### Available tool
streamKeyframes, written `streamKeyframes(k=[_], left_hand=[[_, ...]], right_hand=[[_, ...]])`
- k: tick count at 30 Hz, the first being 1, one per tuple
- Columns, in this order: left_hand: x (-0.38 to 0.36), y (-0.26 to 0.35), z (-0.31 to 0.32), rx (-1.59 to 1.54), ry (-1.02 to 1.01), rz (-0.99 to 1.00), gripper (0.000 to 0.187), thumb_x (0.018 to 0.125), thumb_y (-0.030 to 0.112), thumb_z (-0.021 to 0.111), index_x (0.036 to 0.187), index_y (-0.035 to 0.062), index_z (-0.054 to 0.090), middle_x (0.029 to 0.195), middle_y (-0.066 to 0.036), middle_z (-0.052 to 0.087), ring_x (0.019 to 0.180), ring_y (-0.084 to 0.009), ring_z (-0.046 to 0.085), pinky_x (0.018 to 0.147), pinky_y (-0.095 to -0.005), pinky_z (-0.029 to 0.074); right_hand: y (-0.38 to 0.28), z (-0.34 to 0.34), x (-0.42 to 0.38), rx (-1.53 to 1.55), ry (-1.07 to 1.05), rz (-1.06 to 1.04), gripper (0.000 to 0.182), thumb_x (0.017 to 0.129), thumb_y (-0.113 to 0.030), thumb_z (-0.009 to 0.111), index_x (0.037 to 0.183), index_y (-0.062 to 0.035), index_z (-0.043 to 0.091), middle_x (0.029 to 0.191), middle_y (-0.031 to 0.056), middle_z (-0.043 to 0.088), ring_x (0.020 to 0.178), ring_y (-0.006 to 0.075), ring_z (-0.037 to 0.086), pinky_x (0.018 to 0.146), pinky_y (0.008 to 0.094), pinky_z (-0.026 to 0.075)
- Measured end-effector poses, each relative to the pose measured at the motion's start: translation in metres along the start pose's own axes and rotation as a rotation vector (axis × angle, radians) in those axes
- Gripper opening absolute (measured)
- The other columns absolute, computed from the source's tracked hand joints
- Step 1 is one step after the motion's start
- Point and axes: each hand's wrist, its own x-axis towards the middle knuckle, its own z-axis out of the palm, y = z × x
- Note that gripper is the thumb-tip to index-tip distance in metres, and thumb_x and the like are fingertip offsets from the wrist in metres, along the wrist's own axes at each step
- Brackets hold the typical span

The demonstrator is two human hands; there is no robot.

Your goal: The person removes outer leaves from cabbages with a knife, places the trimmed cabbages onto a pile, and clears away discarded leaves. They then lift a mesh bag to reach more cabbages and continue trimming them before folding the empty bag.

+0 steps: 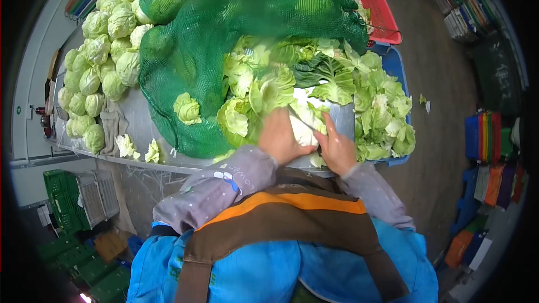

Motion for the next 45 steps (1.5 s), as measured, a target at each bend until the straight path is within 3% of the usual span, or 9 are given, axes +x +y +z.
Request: streamKeyframes(k=[14, 19, 28, 30, 32, 34, 38, 42, 45], left_hand=[[0.011, 0.0, 0.003, 0.001, -0.029, -0.003, 0.1, 0.05, 0.04, 0.085, 0.123, -0.0102, 0.037, 0.114, -0.025, 0.048, 0.106, -0.038, 0.046, 0.091, -0.0409, 0.041], [0.003, 0.0, 0.007, 0.059, 0.125, 0.182, 0.092, 0.052, 0.037, 0.085, 0.118, -0.0087, 0.042, 0.104, -0.022, 0.051, 0.101, -0.0363, 0.05, 0.087, -0.0408, 0.042], [-0.02, -0.053, -0.04, -0.278, -0.19, 0.063, 0.106, 0.055, 0.037, 0.085, 0.133, -0.0045, 0.027, 0.128, -0.026, 0.041, 0.123, -0.0372, 0.038, 0.101, -0.0395, 0.037], [-0.032, -0.017, -0.043, -0.06, -0.163, -0.098, 0.105, 0.055, 0.031, 0.084, 0.136, 0.0018, 0.025, 0.128, -0.025, 0.041, 0.122, -0.0409, 0.038, 0.099, -0.0419, 0.039], [-0.034, 0.009, -0.028, 0.288, 0.017, 0.216, 0.102, 0.053, 0.027, 0.083, 0.137, 0.0068, 0.027, 0.129, -0.022, 0.042, 0.121, -0.0446, 0.038, 0.099, -0.043, 0.04], [-0.022, -0.009, -0.018, 0.309, 0.059, 0.152, 0.102, 0.051, 0.024, 0.082, 0.137, 0.011, 0.028, 0.129, -0.019, 0.043, 0.119, -0.044, 0.04, 0.098, -0.044, 0.04], [-0.016, -0.06, -0.037, -0.13, 0.055, 0.245, 0.098, 0.056, 0.024, 0.081, 0.138, 0.0108, 0.028, 0.13, -0.017, 0.042, 0.119, -0.0339, 0.043, 0.101, -0.0427, 0.038], [-0.037, -0.073, -0.056, -1.579, -0.015, -0.132, 0.087, 0.07, 0.026, 0.075, 0.139, 0.0061, 0.027, 0.134, -0.015, 0.043, 0.123, -0.0312, 0.042, 0.105, -0.0434, 0.033], [-0.046, -0.063, -0.074, -2.045, -0.154, -0.043, 0.082, 0.075, 0.039, 0.066, 0.14, 0.0071, 0.027, 0.138, -0.018, 0.039, 0.125, -0.0382, 0.039, 0.1, -0.0548, 0.036]], right_hand=[[0.029, 0.039, 0.029, 0.359, 0.345, -0.006, 0.043, 0.095, -0.034, 0.042, 0.123, -0.0021, 0.048, 0.074, 0.0285, 0.061, 0.072, 0.0463, 0.059, 0.063, 0.0501, 0.045], [0.008, -0.015, 0.033, 0.009, 0.312, 0.029, 0.052, 0.074, -0.033, 0.068, 0.116, -0.0048, 0.053, 0.084, 0.0217, 0.065, 0.078, 0.0386, 0.063, 0.067, 0.0457, 0.049], [0.029, 0.021, 0.029, 0.108, 0.252, 0.157, 0.04, 0.071, -0.025, 0.071, 0.106, -0.0076, 0.061, 0.086, 0.0197, 0.066, 0.083, 0.0377, 0.063, 0.073, 0.0427, 0.049], [0.007, 0.016, 0.015, 0.287, 0.275, 0.074, 0.042, 0.068, -0.024, 0.072, 0.102, -0.0009, 0.061, 0.087, 0.0225, 0.065, 0.082, 0.0381, 0.063, 0.072, 0.0407, 0.05], [-0.012, 0.012, 0.011, 0.294, 0.276, 0.047, 0.039, 0.069, -0.023, 0.071, 0.101, -0.0031, 0.062, 0.085, 0.0229, 0.064, 0.078, 0.0383, 0.063, 0.069, 0.0411, 0.049], [-0.009, 0.012, 0.02, 0.146, 0.23, 0.084, 0.037, 0.068, -0.023, 0.07, 0.101, -0.0055, 0.063, 0.084, 0.0232, 0.064, 0.078, 0.0388, 0.062, 0.068, 0.0426, 0.049], [0.047, 0.03, 0.029, 0.159, 0.258, 0.175, 0.038, 0.068, -0.017, 0.067, 0.103, -0.0021, 0.063, 0.083, 0.0243, 0.064, 0.08, 0.0399, 0.063, 0.072, 0.043, 0.05], [0.08, 0.031, 0.035, 0.097, 0.369, 0.178, 0.044, 0.066, -0.021, 0.072, 0.104, -0.0007, 0.062, 0.084, 0.0244, 0.064, 0.081, 0.0391, 0.063, 0.073, 0.0432, 0.05], [0.074, -0.02, 0.038, 0.1, 0.489, 0.084, 0.05, 0.066, -0.011, 0.073, 0.112, -0.0016, 0.058, 0.097, 0.0217, 0.064, 0.077, 0.0337, 0.065, 0.067, 0.0408, 0.05]])
